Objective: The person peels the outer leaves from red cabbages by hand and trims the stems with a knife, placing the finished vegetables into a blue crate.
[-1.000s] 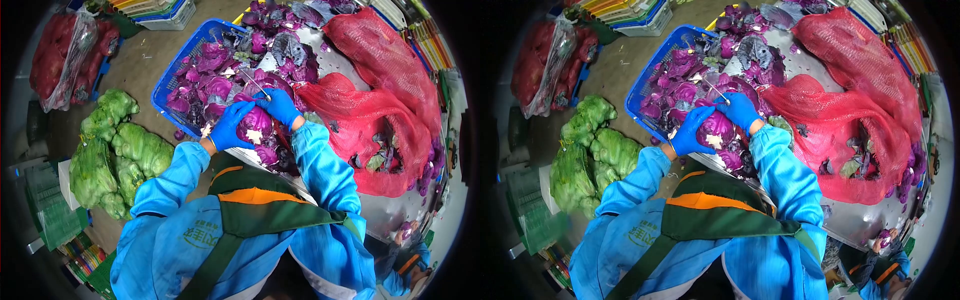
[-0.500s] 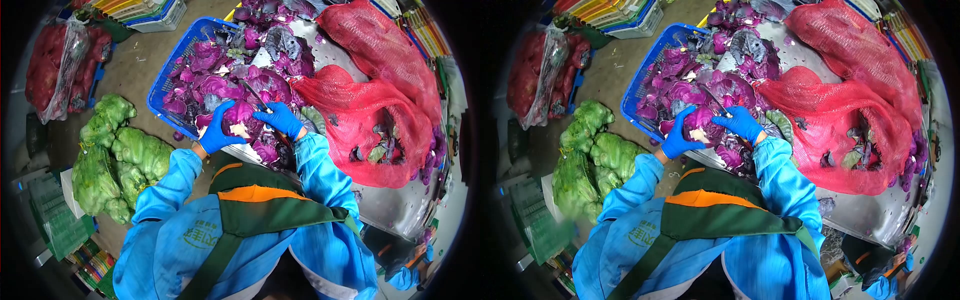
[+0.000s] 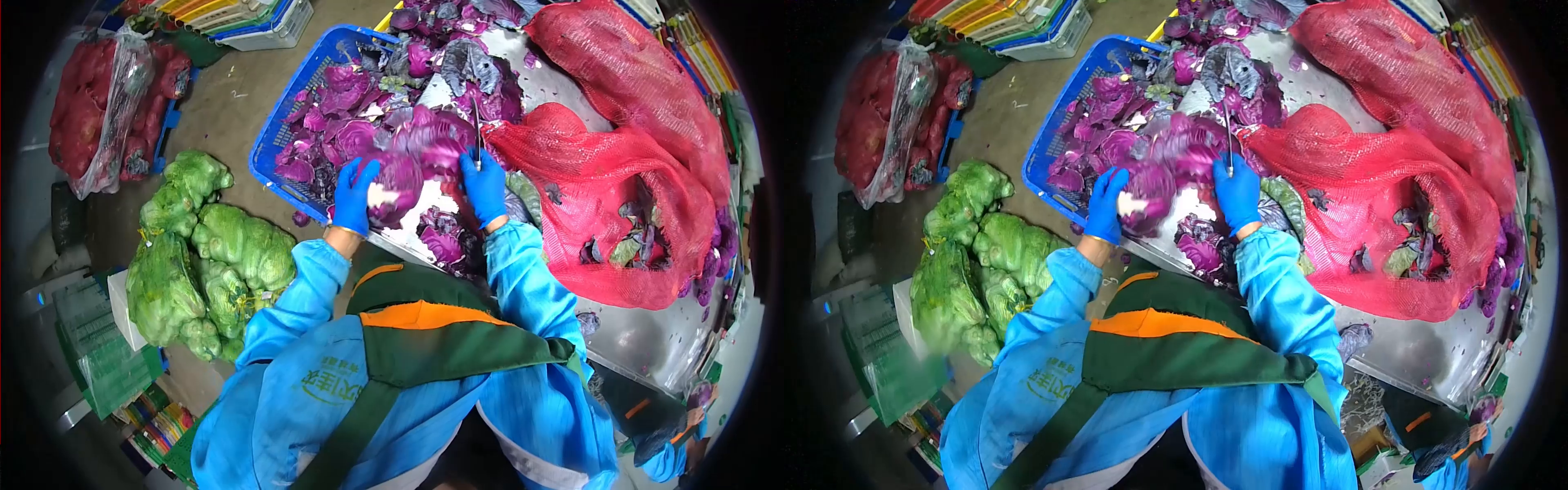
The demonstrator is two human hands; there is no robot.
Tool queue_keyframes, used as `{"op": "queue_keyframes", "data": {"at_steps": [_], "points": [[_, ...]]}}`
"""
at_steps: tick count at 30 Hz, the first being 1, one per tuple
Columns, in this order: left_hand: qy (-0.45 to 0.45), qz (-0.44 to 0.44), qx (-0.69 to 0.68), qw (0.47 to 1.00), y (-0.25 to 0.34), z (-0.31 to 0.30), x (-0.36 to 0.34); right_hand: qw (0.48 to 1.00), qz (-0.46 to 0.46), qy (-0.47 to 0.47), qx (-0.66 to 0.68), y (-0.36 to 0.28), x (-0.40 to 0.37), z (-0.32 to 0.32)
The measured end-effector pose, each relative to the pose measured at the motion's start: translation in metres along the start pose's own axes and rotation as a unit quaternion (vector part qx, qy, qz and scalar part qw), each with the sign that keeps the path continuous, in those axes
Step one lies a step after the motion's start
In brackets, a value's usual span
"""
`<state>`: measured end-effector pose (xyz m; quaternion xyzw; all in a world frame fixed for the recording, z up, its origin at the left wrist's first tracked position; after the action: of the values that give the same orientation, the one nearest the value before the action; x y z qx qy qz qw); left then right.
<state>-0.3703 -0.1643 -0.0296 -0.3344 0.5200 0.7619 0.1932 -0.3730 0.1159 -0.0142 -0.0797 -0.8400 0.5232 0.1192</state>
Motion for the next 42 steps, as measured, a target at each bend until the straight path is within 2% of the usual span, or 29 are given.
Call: {"op": "queue_keyframes", "data": {"at_steps": [1,2,4,5,7,10,11,13,15,17,18,20,22,24,25,26,28,29,30,31,32,33,34,36,37,38,40,41,42], "points": [[0.018,0.049,0.020,0.998,0.011,0.008,-0.010,0.996,-0.073,-0.004,0.043,-0.026,0.002,-0.001],[0.019,0.051,0.015,0.998,0.005,0.011,-0.004,0.996,-0.077,-0.007,0.042,-0.044,0.000,-0.004],[0.100,0.036,0.063,0.992,-0.004,0.006,0.005,0.989,-0.052,-0.140,0.010,-0.070,-0.017,0.011],[0.056,0.030,0.095,0.993,-0.007,0.015,0.004,0.983,-0.086,-0.159,0.004,-0.078,-0.027,0.018],[0.064,0.047,0.129,0.988,-0.011,0.017,0.004,0.966,-0.188,-0.176,0.004,-0.086,-0.040,0.030],[0.086,0.052,0.167,0.981,-0.006,0.021,-0.006,0.966,-0.164,-0.198,-0.037,-0.076,-0.046,0.041],[0.059,0.062,0.156,0.984,-0.005,0.024,-0.005,0.961,-0.150,-0.222,-0.060,-0.073,-0.046,0.045],[0.028,0.072,0.147,0.986,-0.009,0.026,0.000,0.966,-0.154,-0.192,-0.073,-0.069,-0.046,0.048],[0.075,0.118,0.201,0.969,-0.010,0.023,-0.001,0.970,-0.158,-0.164,-0.089,-0.074,-0.039,0.041],[0.087,0.129,0.239,0.958,-0.008,0.022,-0.004,0.980,0.010,-0.184,-0.075,-0.064,-0.026,0.028],[0.101,0.140,0.277,0.945,-0.005,0.024,-0.005,0.980,0.009,-0.182,-0.076,-0.053,-0.026,0.030],[0.096,0.141,0.274,0.947,-0.002,0.025,-0.013,0.994,-0.070,-0.073,0.050,-0.042,-0.024,0.029],[0.090,0.139,0.271,0.948,-0.002,0.023,-0.013,0.993,-0.037,-0.095,0.060,-0.052,-0.020,0.024],[-0.006,0.149,0.265,0.953,0.001,0.020,-0.010,0.991,-0.077,-0.103,-0.024,-0.044,-0.008,0.023],[-0.071,0.129,0.275,0.950,0.009,0.027,-0.020,0.993,-0.002,-0.091,0.075,-0.025,-0.004,0.027],[-0.072,0.130,0.276,0.950,0.016,0.023,-0.022,0.975,0.107,-0.105,0.162,-0.003,-0.005,0.029],[-0.167,0.068,0.268,0.946,0.017,0.026,-0.028,0.957,0.184,-0.116,0.193,0.012,-0.008,0.030],[-0.204,-0.009,0.231,0.951,0.015,0.023,-0.030,0.947,0.188,-0.135,0.221,0.013,-0.014,0.037],[-0.203,-0.008,0.231,0.952,0.025,0.021,-0.034,0.937,0.191,-0.155,0.249,0.000,-0.022,0.042],[-0.209,-0.014,0.321,0.924,0.030,0.023,-0.039,0.945,0.125,-0.176,0.246,-0.016,-0.025,0.048],[-0.215,-0.020,0.408,0.887,0.032,0.027,-0.044,0.937,0.143,-0.192,0.256,-0.022,-0.034,0.052],[-0.176,-0.012,0.441,0.880,0.035,0.031,-0.045,0.944,0.110,-0.176,0.257,-0.028,-0.036,0.055],[-0.177,-0.013,0.443,0.879,0.029,0.033,-0.045,0.950,0.077,-0.160,0.257,-0.033,-0.037,0.055],[-0.080,0.151,0.543,0.822,0.038,0.032,-0.044,0.951,0.113,-0.153,0.245,-0.033,-0.038,0.053],[-0.087,0.160,0.516,0.837,0.038,0.032,-0.043,0.951,0.146,-0.146,0.231,-0.030,-0.037,0.052],[-0.086,0.162,0.516,0.837,0.035,0.028,-0.043,0.953,0.168,-0.082,0.237,-0.009,-0.032,0.045],[-0.150,0.202,0.444,0.860,0.038,0.030,-0.053,0.959,0.187,0.001,0.211,-0.008,-0.014,0.014],[-0.134,0.198,0.442,0.865,0.038,0.028,-0.052,0.984,0.103,-0.010,0.147,0.017,-0.001,0.009],[-0.134,0.195,0.442,0.865,0.040,0.032,-0.055,0.984,0.105,-0.011,0.146,0.005,0.000,0.009]]}}
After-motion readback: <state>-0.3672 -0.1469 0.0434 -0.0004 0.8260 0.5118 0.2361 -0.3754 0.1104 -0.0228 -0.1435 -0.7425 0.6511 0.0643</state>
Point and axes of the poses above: each hand's wrist, its own x-axis towards the middle knuckle, its own z-axis out of the palm, y = z × x, the point moved 8 cm from there along x, towards the middle knuckle, and after that the axes turned 14 degrees about -z, right-handed, at the moved point
